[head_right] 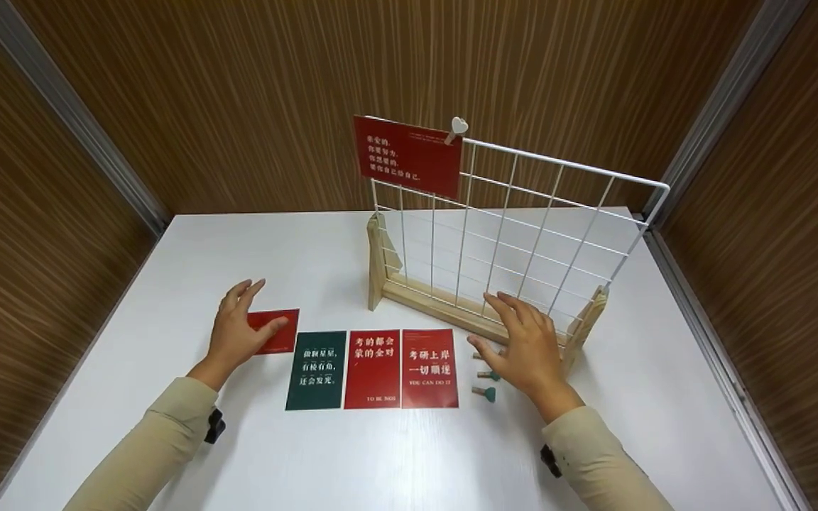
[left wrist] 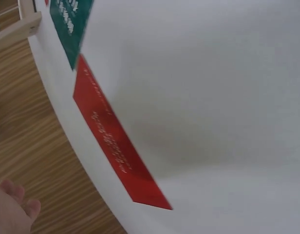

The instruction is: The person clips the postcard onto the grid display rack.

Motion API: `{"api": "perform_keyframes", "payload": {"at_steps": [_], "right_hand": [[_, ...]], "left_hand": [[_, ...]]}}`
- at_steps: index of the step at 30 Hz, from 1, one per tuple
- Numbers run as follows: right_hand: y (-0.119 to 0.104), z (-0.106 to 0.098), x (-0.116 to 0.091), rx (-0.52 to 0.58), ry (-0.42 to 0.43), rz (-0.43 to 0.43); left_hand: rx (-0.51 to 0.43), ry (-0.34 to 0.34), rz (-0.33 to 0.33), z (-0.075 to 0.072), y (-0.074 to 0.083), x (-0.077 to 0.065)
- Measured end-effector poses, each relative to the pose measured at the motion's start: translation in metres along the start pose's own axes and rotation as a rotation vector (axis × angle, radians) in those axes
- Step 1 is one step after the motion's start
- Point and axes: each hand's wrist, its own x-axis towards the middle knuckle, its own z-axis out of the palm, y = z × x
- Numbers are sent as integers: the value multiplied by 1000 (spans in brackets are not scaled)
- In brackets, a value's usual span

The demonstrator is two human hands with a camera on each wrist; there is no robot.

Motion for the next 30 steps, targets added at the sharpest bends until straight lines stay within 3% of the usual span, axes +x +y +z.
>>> {"api": "perform_keyframes", "payload": {"at_steps": [7,19,30], "right_hand": [[8,2,-14,-24,-44,70],[22,7,-31,-11,-75,113],[32,11,-45,-7,-103,175]], "left_hand": [[20,-23,-48,1,-14,-6],[19,-60,-107,0,-39,-12],[-13,-84,-234,-6,-63,-15]]}}
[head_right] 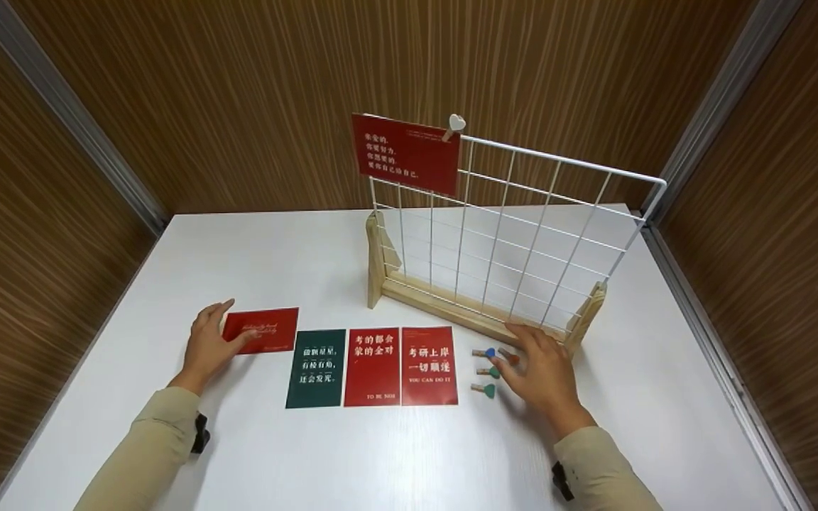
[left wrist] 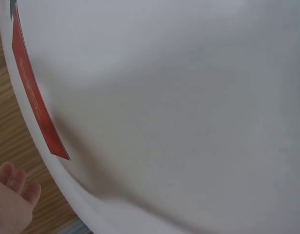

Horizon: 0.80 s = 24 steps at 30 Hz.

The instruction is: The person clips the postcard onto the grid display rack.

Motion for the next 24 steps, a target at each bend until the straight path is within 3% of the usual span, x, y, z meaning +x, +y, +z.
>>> {"api": "perform_keyframes", "payload": {"at_steps": [6,17,24], "right_hand": [[2,1,-4,10,-36,40],[6,7,-10,60,-132,123],[10,11,-11,90,-103,102]], "left_hand": [[-5,-9,-45,-4,-10,0],[9,12,-45,-6,-24,2],[22,2,-74,-5,-28,2]]}}
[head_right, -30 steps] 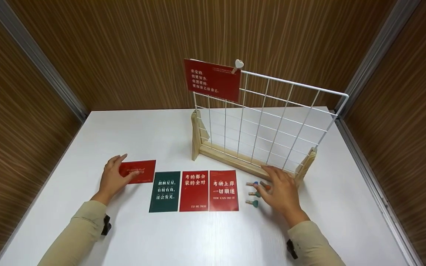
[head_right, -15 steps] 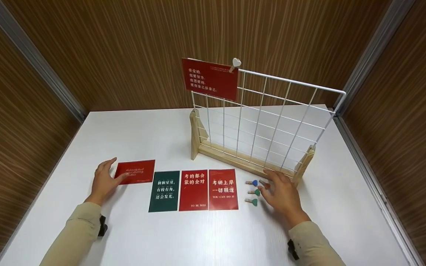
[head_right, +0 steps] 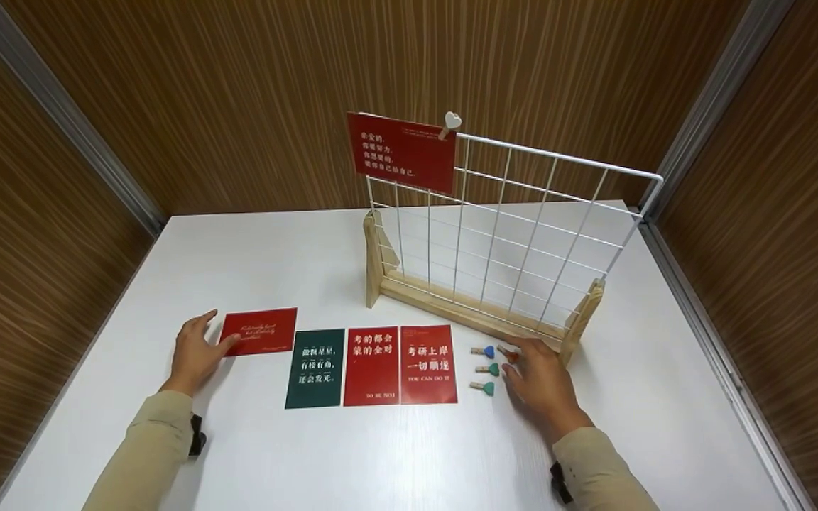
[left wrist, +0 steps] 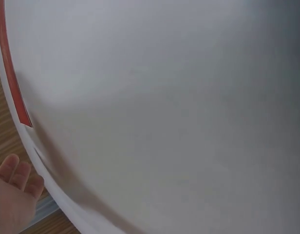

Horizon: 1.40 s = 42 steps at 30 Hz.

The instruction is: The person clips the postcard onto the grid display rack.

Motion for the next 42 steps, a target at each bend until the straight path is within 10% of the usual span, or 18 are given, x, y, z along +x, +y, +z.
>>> {"api": "perform_keyframes", "payload": {"at_steps": [10,27,42], "right_hand": [[7,6,4,-41,63,-65],[8,9,9,-62,-86,67],[8,13,14,12,-57,107]], "left_hand": [[-14,-27,-38,4,0,1],[-6,-16,-50,7,-2,-3],[41,7,-32,8,-2,0]]}}
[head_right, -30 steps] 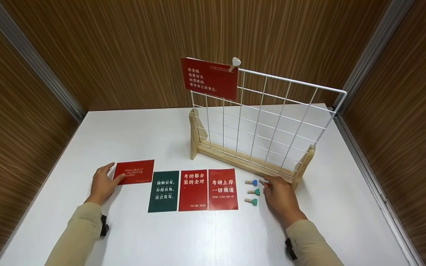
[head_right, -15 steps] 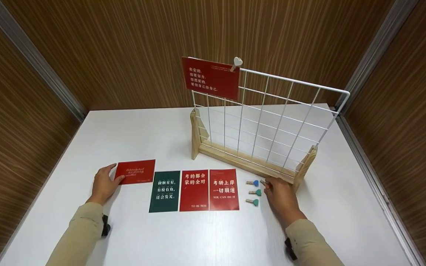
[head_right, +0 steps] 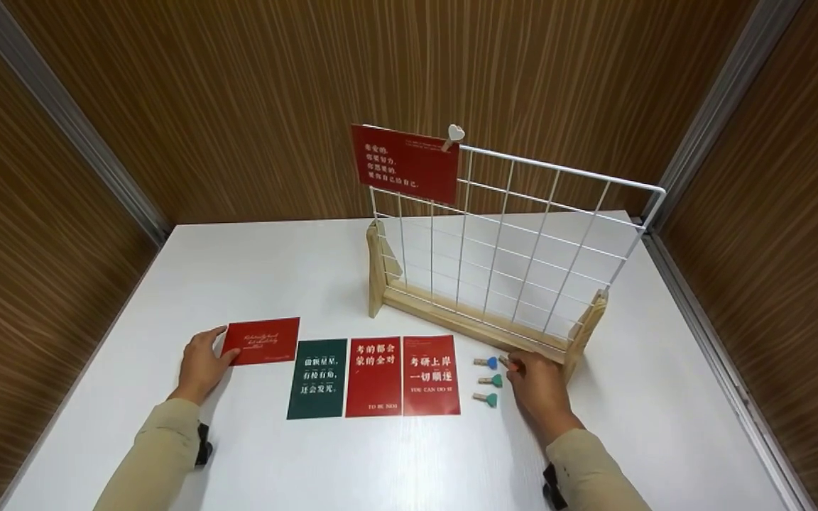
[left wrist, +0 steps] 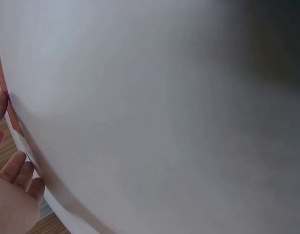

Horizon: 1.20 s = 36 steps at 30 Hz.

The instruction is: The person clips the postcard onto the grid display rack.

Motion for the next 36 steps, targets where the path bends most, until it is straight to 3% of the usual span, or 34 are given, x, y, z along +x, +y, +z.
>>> {"api": "perform_keyframes", "payload": {"at_steps": [13,17,26,31,36], "right_hand": [[-3,-2,0,82,-22,72],[-4,-2,0,101,-24,74],[-4,-6,-3,112,-19,42],[-6,-7,-3,119,-22,56],[-6,-6,-5,144,13,36]], "left_hand": [[-23,8,-2,-1,-2,-2],[-34,-53,25,-7,-3,-4],[-13,-284,71,-17,-5,-4],[15,-333,96,-20,-6,-4],[40,-330,112,-22,-6,-5]]}}
